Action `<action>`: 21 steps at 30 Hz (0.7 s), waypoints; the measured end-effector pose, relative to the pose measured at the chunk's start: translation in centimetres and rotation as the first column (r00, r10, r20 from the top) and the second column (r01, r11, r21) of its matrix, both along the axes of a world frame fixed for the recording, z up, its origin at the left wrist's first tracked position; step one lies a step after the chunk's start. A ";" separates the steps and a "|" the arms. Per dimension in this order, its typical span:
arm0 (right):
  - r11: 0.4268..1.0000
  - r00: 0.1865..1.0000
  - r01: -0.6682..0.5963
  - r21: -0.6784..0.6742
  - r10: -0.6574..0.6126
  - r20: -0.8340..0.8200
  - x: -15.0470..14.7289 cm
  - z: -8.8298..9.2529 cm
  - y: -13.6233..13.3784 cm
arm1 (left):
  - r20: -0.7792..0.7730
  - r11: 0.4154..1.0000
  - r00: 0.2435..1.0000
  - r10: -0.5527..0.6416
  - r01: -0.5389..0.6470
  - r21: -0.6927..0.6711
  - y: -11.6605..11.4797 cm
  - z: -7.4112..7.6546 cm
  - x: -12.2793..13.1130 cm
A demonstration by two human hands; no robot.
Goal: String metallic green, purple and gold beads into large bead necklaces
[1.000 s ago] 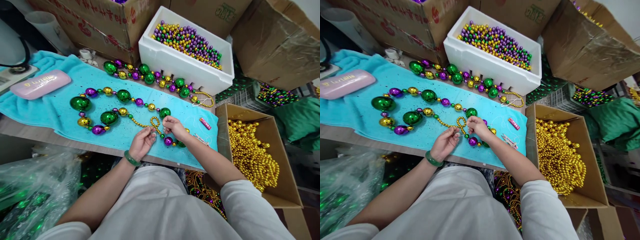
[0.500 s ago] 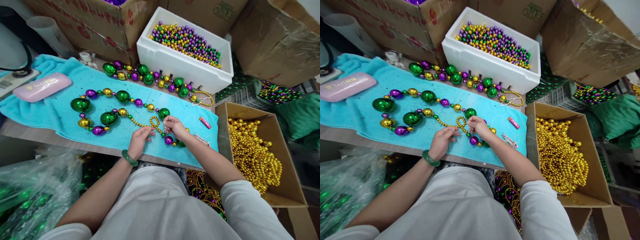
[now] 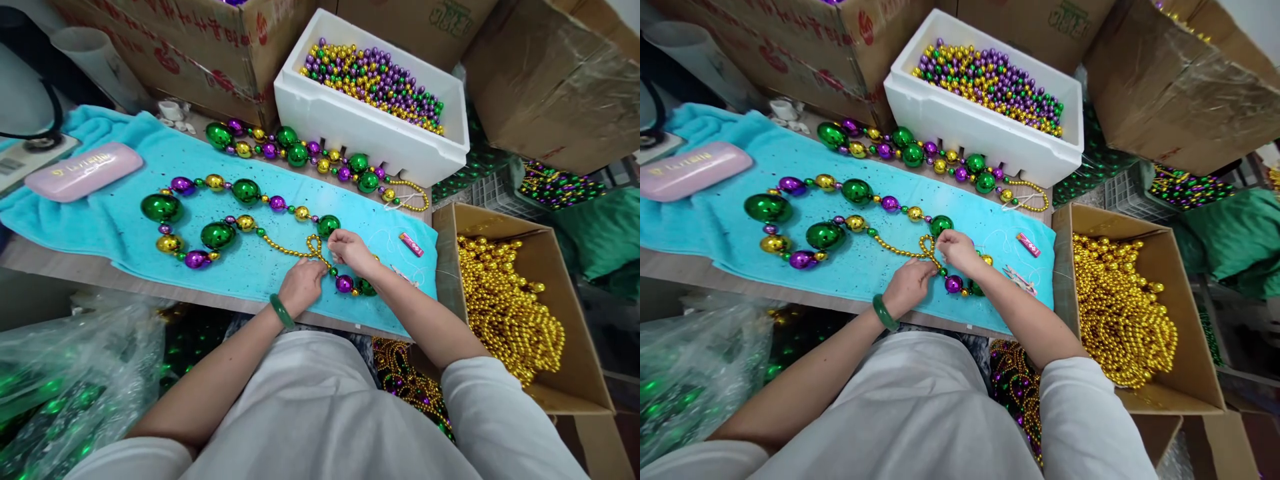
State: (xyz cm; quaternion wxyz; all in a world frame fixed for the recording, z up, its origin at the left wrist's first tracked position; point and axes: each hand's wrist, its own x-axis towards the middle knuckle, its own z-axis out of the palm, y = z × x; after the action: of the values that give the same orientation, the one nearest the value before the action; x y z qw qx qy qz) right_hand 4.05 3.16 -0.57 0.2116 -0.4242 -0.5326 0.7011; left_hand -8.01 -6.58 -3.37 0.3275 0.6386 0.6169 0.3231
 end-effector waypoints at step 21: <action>0.988 0.991 0.095 -0.125 -0.106 -0.086 1.0 1.0 -0.3 | 0.310 0.998 0.949 0.061 -0.054 -0.029 0.0 1.5 -0.6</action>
State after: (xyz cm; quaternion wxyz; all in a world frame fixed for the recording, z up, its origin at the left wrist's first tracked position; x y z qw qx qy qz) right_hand 5.05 2.83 0.46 0.2448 -0.4297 -0.4568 0.7394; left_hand -8.63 -6.61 -1.88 0.4174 0.5583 0.5792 0.4227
